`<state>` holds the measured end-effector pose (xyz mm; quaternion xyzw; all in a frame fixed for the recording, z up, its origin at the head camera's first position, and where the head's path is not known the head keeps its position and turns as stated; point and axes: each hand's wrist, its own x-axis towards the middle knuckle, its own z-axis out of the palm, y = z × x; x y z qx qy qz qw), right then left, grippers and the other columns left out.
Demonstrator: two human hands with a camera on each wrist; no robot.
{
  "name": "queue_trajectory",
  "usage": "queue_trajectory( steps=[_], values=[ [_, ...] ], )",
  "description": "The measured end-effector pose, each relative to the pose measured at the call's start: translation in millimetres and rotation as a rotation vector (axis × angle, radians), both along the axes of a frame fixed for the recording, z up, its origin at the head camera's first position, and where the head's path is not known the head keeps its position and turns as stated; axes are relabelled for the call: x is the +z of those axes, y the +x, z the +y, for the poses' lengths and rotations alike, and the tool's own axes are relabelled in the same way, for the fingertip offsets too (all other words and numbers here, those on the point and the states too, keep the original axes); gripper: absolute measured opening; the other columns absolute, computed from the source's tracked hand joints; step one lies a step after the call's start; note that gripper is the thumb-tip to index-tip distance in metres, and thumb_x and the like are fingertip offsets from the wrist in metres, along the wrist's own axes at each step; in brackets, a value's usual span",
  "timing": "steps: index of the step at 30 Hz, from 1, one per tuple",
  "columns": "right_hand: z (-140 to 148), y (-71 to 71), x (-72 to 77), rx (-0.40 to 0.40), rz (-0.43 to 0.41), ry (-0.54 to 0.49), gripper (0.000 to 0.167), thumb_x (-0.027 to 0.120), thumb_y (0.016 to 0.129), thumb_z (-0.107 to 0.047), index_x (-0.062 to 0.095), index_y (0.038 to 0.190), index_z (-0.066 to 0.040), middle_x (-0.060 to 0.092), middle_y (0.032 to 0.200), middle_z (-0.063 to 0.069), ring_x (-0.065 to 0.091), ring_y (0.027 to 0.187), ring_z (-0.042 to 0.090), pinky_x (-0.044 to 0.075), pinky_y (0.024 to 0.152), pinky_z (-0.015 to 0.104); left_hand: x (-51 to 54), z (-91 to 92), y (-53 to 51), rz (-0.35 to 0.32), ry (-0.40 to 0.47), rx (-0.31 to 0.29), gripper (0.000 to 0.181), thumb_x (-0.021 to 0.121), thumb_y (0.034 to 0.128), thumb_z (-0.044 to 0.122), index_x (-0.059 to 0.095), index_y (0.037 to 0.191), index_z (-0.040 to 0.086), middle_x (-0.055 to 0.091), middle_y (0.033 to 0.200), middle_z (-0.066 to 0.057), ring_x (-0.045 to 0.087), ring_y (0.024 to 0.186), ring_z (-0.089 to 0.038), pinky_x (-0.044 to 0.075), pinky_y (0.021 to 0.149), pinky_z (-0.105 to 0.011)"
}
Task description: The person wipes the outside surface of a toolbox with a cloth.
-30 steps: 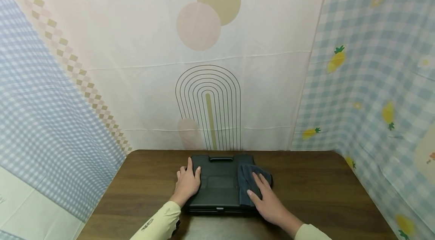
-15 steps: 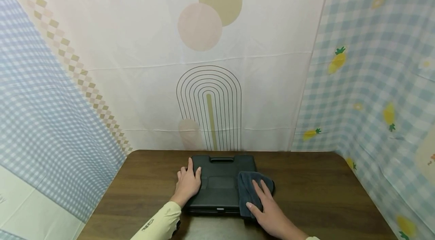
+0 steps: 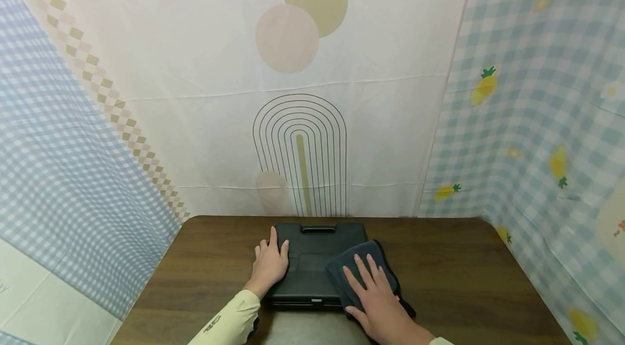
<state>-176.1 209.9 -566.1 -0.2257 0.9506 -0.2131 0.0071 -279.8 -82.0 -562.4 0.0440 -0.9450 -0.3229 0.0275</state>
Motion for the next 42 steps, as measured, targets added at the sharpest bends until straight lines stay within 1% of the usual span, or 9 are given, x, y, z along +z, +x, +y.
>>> queue_trajectory(
  steps=[4,9,16,20,25,30,36,39,42],
  values=[
    [-9,-2.7,1.0,0.079,0.112,0.115,0.085,0.072,0.101,-0.044,0.027,0.172,-0.028,0.021,0.18,0.016,0.02,0.164,0.05,0.028,0.122,0.078,-0.9,-2.0,-0.5,-0.007,0.0,0.0,0.068,0.047,0.1148,0.041,0.023,0.172,0.012,0.043,0.159,-0.033,0.042,0.145,-0.05,0.054,0.093,-0.065],
    [-24,-7.6,1.9,0.154,0.232,0.238,0.087,0.072,0.101,-0.048,0.026,0.172,-0.028,0.025,0.179,0.014,0.028,0.164,0.042,0.032,0.124,0.071,0.1,-3.8,-1.0,-0.012,-0.001,0.001,0.068,0.047,0.1149,0.04,0.023,0.172,0.012,0.044,0.158,-0.033,0.042,0.145,-0.051,0.053,0.094,-0.066],
    [-53,-12.3,3.8,0.198,0.29,0.342,0.086,0.069,0.101,-0.054,0.027,0.171,-0.029,0.029,0.178,0.01,0.033,0.163,0.036,0.038,0.123,0.065,-0.9,-2.0,-0.7,0.002,-0.017,0.012,0.068,0.048,0.1143,0.04,0.025,0.172,0.011,0.048,0.154,-0.033,0.045,0.143,-0.05,0.054,0.095,-0.066],
    [-63,-13.2,3.8,0.21,0.322,0.36,0.086,0.07,0.1,-0.055,0.028,0.171,-0.03,0.031,0.177,0.009,0.037,0.162,0.035,0.041,0.121,0.065,-1.6,-0.8,-0.4,0.016,-0.024,0.011,0.068,0.049,0.1141,0.04,0.026,0.171,0.011,0.05,0.153,-0.032,0.046,0.142,-0.051,0.054,0.096,-0.067],
    [-65,-13.6,4.3,0.197,0.287,0.366,0.085,0.067,0.102,-0.056,0.026,0.172,-0.031,0.027,0.179,0.007,0.033,0.164,0.033,0.038,0.124,0.065,-0.4,-0.4,-0.5,0.025,-0.023,0.004,0.067,0.05,0.1139,0.038,0.027,0.171,0.01,0.051,0.152,-0.033,0.047,0.142,-0.052,0.054,0.096,-0.068],
    [-65,-14.1,8.1,0.196,0.225,0.337,0.082,0.064,0.104,-0.055,0.025,0.172,-0.032,0.024,0.18,0.006,0.03,0.165,0.034,0.034,0.125,0.068,0.9,-0.7,-1.4,0.025,-0.024,0.003,0.067,0.049,0.1141,0.038,0.027,0.171,0.01,0.052,0.152,-0.032,0.047,0.143,-0.052,0.054,0.098,-0.068],
    [-66,-17.7,17.0,0.174,0.072,0.214,0.073,0.051,0.109,-0.06,0.027,0.171,-0.031,0.02,0.181,0.005,0.024,0.167,0.036,0.024,0.127,0.074,-0.3,-1.4,-2.6,0.038,-0.046,-0.009,0.067,0.049,0.1139,0.038,0.028,0.17,0.008,0.056,0.15,-0.031,0.05,0.14,-0.05,0.055,0.098,-0.065],
    [-69,-22.5,23.9,0.155,-0.005,0.156,0.071,0.042,0.11,-0.065,0.029,0.171,-0.03,0.019,0.181,0.005,0.022,0.168,0.037,0.018,0.128,0.076,-0.4,-1.6,-2.4,0.048,-0.055,-0.013,0.068,0.05,0.1136,0.038,0.029,0.17,0.007,0.057,0.148,-0.031,0.052,0.139,-0.05,0.056,0.098,-0.064],
    [-73,-30.1,31.2,0.139,-0.053,0.128,0.072,0.038,0.11,-0.067,0.032,0.17,-0.027,0.02,0.181,0.006,0.021,0.168,0.038,0.014,0.129,0.077,-0.3,-1.7,-2.2,0.056,-0.056,-0.013,0.068,0.051,0.1132,0.038,0.03,0.169,0.006,0.058,0.147,-0.031,0.053,0.137,-0.049,0.056,0.099,-0.064]
  ],
)
